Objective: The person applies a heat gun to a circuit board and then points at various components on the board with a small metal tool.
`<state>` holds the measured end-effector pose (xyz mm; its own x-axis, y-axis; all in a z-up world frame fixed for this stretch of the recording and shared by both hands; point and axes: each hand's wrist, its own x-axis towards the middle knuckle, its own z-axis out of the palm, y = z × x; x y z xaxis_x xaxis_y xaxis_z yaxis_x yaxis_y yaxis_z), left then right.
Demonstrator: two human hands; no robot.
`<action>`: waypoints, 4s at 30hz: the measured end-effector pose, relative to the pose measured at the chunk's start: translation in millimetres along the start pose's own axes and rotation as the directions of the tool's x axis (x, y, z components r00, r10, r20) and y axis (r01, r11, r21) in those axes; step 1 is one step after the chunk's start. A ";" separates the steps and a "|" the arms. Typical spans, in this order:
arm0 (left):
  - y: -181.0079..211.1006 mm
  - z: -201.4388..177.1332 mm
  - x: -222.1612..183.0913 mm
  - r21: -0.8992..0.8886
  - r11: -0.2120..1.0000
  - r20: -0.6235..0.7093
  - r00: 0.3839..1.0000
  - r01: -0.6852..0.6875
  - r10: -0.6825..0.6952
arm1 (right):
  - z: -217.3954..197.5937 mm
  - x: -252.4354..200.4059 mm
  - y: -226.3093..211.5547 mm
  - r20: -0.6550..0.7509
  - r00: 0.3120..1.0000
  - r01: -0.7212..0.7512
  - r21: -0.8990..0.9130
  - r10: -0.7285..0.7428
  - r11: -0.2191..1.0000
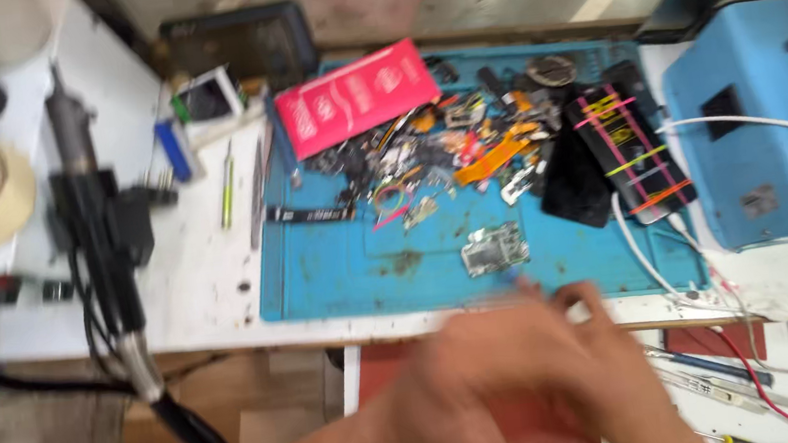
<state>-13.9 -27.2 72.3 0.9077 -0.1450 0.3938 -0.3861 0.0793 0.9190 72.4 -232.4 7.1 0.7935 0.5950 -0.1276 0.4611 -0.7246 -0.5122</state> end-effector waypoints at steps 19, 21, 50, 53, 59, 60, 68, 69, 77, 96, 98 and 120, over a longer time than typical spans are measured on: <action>-77.8 -37.3 -11.2 0.819 0.573 -0.087 0.992 0.022 0.087 | 1.1 23.1 7.7 0.032 0.985 -0.165 -0.101 0.169 0.981; -76.7 -38.3 -9.7 0.828 0.559 -0.087 0.994 0.038 0.061 | -0.2 19.8 2.2 -0.051 0.985 -0.164 -0.022 0.163 0.986; -73.1 -20.3 -6.5 0.895 0.439 -0.139 0.984 0.078 0.110 | -14.7 13.6 -8.8 -0.030 0.989 -0.146 -0.096 0.144 0.985; -77.3 -19.7 -10.3 0.892 0.444 -0.150 0.983 0.087 0.109 | -0.7 8.1 -15.5 0.269 0.953 -0.093 -0.188 0.142 0.978; -79.8 -19.9 -12.8 0.891 0.447 -0.140 0.985 0.082 0.099 | 5.1 12.1 -6.9 0.180 0.982 -0.038 -0.151 0.065 0.988; -79.8 -19.5 -11.1 0.891 0.447 -0.141 0.983 0.074 0.118 | 2.9 18.8 -4.6 0.118 0.992 -0.018 -0.120 0.032 0.993; -77.6 -20.6 -14.4 0.890 0.453 -0.125 0.984 0.054 0.128 | 0.8 12.9 -8.4 0.101 0.995 0.006 -0.083 0.002 0.996; -78.5 -19.9 -14.0 0.888 0.455 -0.131 0.986 0.068 0.107 | 2.5 9.7 -7.2 0.110 0.994 -0.006 -0.088 0.016 0.996; -77.2 -18.5 -13.4 0.902 0.427 -0.106 0.990 0.055 0.097 | 18.8 22.2 0.2 -0.060 0.969 0.241 0.026 -0.239 0.970; -70.5 -24.6 3.8 0.837 0.502 -0.242 0.970 0.218 -0.017 | -5.4 3.4 -5.2 -0.059 0.995 0.078 -0.063 -0.082 0.995; -71.4 -23.5 4.3 0.830 0.495 -0.256 0.964 0.256 -0.071 | -9.6 17.7 3.9 -0.171 0.982 0.067 -0.087 -0.081 0.994; -77.3 -29.7 0.3 0.801 0.567 -0.253 0.967 0.194 0.027 | 8.0 2.8 -11.4 0.096 0.993 -0.056 -0.178 0.074 0.982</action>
<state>21.1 -4.1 0.9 0.9089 0.1116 0.4019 -0.1748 -0.7729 0.6100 66.2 -219.6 5.8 0.7836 0.5702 -0.2465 0.4791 -0.8073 -0.3446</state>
